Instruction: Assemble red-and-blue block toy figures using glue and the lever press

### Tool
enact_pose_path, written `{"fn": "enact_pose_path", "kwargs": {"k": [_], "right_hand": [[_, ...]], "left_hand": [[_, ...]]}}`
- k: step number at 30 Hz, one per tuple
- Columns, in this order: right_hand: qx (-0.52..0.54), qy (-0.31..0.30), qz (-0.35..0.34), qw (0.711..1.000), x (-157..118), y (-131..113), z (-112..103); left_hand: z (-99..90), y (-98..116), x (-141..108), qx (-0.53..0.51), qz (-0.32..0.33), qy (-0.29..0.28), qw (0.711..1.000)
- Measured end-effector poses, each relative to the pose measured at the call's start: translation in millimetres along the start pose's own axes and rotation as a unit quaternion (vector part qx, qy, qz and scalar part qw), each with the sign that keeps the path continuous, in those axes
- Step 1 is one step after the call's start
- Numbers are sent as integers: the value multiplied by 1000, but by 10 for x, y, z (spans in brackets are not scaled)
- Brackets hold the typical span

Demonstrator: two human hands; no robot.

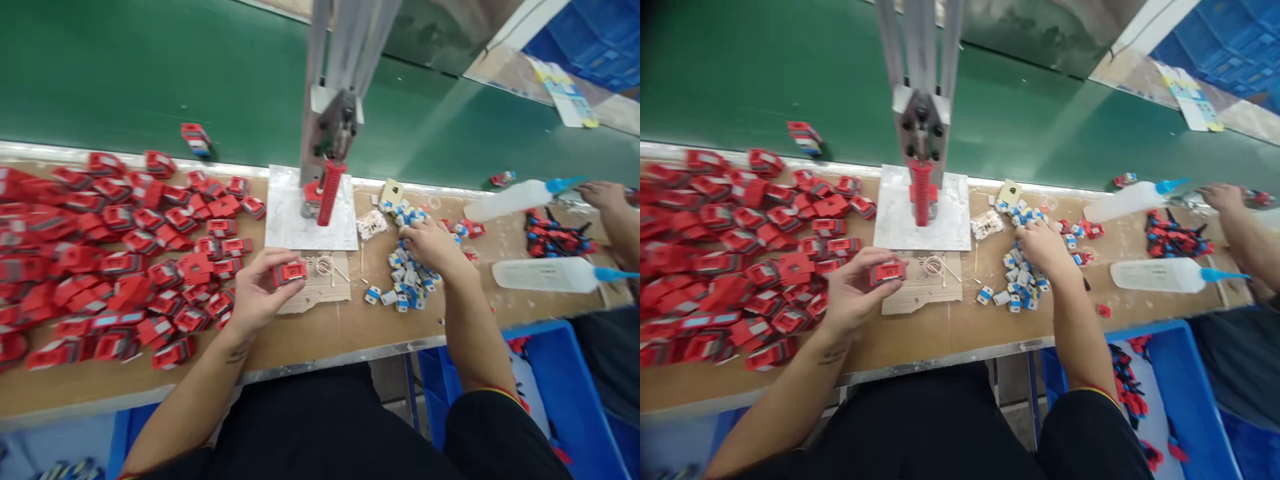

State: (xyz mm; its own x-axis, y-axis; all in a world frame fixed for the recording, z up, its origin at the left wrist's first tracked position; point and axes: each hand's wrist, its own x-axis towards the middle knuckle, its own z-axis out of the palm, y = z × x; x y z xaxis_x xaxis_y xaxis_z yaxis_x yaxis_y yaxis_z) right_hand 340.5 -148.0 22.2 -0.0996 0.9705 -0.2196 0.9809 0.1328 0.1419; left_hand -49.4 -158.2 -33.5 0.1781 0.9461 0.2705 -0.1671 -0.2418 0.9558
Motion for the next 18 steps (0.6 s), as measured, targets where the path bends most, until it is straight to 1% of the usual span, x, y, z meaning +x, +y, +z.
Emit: {"fn": "enact_pose_path", "kwargs": {"k": [1, 2, 3, 4, 6, 7, 8, 9, 10, 12, 13, 15, 18], "right_hand": [[21, 19, -5, 1000, -32, 23, 8], [60, 54, -9, 997, -75, 36, 14], [114, 102, -12, 988, -126, 31, 13], [175, 162, -11, 971, -182, 0, 2], [289, 283, -7, 915, -294, -163, -57], [340, 332, -15, 880, -339, -297, -103], [384, 369, -38, 845, -371, -459, -158], [418, 381, -74, 821, -386, -640, -216], [440, 367, -116, 811, -382, -827, -271], [458, 327, -191, 804, -327, -1170, -355], [465, 324, -210, 797, -287, -1308, -376], [485, 335, -229, 774, -216, -1503, -373], [515, 349, -240, 746, -174, -1633, -294]], "left_hand": [[3, -2, 1, -2, -6, 3, 1000], [7, -3, 2, -7, -15, 8, 1000], [12, -3, 4, -14, -24, 14, 1000], [20, -2, 6, -23, -34, 19, 999], [40, -1, 9, -44, -50, 23, 998], [51, -1, 9, -54, -54, 21, 997], [62, -3, 8, -62, -53, 18, 996], [71, -8, 7, -69, -50, 16, 996], [80, -16, 4, -74, -44, 18, 996], [93, -40, -2, -79, -30, 29, 996], [98, -53, -6, -79, -26, 36, 996], [108, -75, -14, -78, -26, 45, 996], [127, -81, -26, -83, -23, 42, 995]]}}
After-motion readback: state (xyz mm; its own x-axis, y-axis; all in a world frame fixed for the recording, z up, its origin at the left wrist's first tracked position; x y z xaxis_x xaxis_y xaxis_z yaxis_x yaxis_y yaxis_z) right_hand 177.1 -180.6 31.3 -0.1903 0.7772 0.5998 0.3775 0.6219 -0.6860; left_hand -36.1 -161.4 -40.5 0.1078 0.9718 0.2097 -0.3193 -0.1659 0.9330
